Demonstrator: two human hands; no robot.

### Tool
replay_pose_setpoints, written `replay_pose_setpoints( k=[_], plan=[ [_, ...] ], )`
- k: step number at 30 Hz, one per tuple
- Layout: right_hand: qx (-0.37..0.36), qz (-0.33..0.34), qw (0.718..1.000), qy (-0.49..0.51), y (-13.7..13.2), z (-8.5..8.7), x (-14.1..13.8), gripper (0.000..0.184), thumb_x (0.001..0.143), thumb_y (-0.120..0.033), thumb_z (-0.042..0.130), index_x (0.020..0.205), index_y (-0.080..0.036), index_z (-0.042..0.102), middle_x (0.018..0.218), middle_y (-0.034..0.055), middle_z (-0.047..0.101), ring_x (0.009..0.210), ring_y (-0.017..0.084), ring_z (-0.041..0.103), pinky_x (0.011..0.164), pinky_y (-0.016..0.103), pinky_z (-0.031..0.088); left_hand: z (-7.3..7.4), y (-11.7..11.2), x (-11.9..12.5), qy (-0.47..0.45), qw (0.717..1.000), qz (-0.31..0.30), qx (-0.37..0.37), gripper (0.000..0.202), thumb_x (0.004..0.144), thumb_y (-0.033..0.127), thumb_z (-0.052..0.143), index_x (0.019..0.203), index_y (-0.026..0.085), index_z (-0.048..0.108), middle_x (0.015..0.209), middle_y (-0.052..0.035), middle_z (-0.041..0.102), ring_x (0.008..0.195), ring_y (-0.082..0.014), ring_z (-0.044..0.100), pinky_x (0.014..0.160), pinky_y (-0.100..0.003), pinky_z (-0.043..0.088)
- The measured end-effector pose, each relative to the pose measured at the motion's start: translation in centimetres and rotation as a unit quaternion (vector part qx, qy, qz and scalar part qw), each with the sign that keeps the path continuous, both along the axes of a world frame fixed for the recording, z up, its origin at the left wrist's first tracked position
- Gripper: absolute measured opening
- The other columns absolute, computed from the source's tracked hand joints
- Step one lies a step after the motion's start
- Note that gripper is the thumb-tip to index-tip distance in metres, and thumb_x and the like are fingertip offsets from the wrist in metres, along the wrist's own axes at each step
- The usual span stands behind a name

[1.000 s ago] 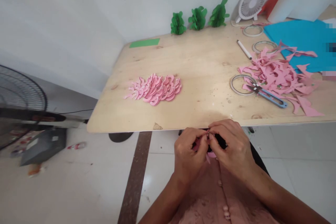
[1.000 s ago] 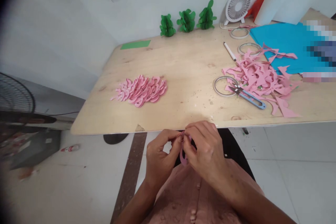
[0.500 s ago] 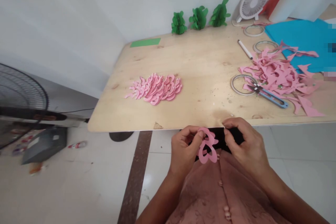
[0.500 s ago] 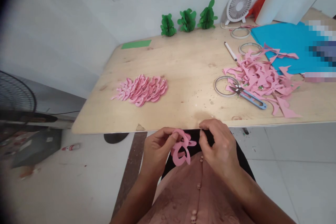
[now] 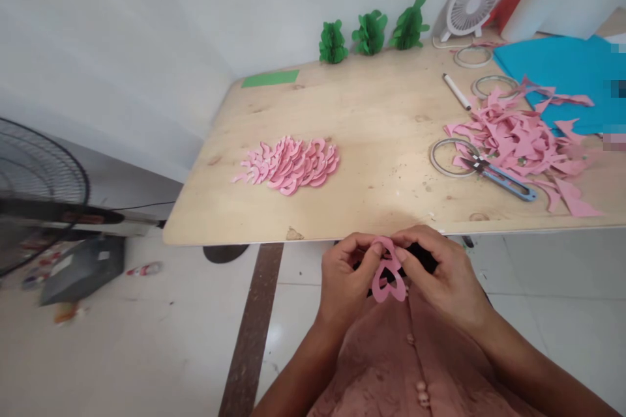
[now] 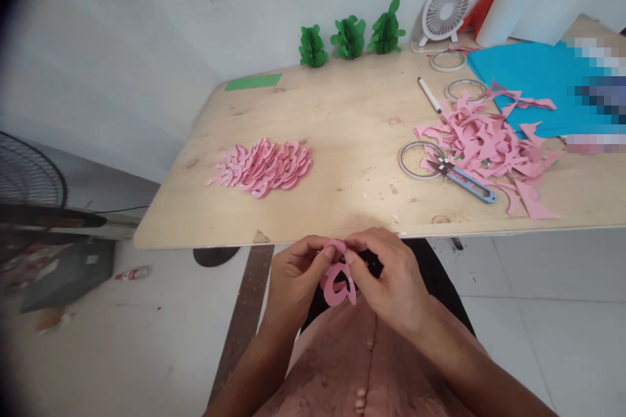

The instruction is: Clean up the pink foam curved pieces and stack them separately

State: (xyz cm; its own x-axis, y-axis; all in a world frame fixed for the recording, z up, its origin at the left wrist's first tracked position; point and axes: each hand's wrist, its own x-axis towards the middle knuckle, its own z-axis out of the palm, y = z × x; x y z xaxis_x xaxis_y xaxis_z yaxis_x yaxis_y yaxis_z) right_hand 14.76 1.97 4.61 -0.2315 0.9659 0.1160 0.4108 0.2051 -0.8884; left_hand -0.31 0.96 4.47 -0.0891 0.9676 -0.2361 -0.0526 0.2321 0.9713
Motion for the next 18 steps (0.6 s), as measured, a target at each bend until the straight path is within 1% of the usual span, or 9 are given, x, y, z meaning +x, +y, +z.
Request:
replay_pose_setpoints(
  k=[7,11,13,15,18],
  plan=[
    [-0.013,-0.006,0.999,-0.043,-0.04,0.02,-0.51,0.005,0.084,-0.021,0.055,0.083,-0.021,0.060,0.077,0.0010,0.065,0.075,0.017,0.060,0.069,0.030,0.045,0.15,0.11,0.05,-0.026,1.000,-0.005,0.017,0.010,0.081,0.020,0.063,0.077,0.016,0.071,0.076,-0.0037,0.074,0.071,-0.0146,0.067,0.067,-0.023,0.053],
    [-0.023,-0.001,0.998,-0.061,0.06,-0.15,-0.45,0.011,0.084,-0.020,0.052,0.075,-0.020,0.058,0.068,-0.0003,0.062,0.066,0.016,0.058,0.063,0.028,0.044,0.25,0.18,0.16,-0.016,1.000,0.011,0.000,0.010,0.079,0.023,0.064,0.077,0.015,0.071,0.072,-0.0027,0.072,0.066,-0.0139,0.065,0.061,-0.022,0.053],
    [-0.043,0.001,0.998,-0.051,0.12,-0.15,-0.39,0.016,0.085,-0.021,0.051,0.071,-0.020,0.058,0.063,-0.0008,0.061,0.061,0.015,0.056,0.058,0.027,0.044,0.27,0.22,0.20,-0.010,1.000,0.018,-0.011,0.011,0.079,0.025,0.065,0.078,0.015,0.071,0.071,-0.0022,0.071,0.064,-0.0137,0.064,0.059,-0.022,0.052],
    [-0.067,0.000,0.997,-0.027,0.18,-0.13,-0.35,0.015,0.085,-0.022,0.051,0.075,-0.019,0.061,0.065,-0.0003,0.064,0.061,0.014,0.058,0.057,0.026,0.045,0.29,0.27,0.22,-0.005,1.000,0.010,-0.012,0.012,0.079,0.026,0.064,0.080,0.015,0.071,0.073,-0.0028,0.071,0.066,-0.0146,0.064,0.059,-0.023,0.052],
    [-0.088,-0.016,0.996,0.010,0.25,-0.13,-0.32,0.013,0.085,-0.022,0.052,0.079,-0.019,0.064,0.071,0.0011,0.068,0.065,0.015,0.062,0.059,0.024,0.048,0.34,0.31,0.21,0.005,1.000,-0.015,0.001,0.015,0.078,0.025,0.065,0.089,0.016,0.070,0.083,-0.0047,0.072,0.076,-0.0170,0.066,0.068,-0.026,0.053]
  ],
)
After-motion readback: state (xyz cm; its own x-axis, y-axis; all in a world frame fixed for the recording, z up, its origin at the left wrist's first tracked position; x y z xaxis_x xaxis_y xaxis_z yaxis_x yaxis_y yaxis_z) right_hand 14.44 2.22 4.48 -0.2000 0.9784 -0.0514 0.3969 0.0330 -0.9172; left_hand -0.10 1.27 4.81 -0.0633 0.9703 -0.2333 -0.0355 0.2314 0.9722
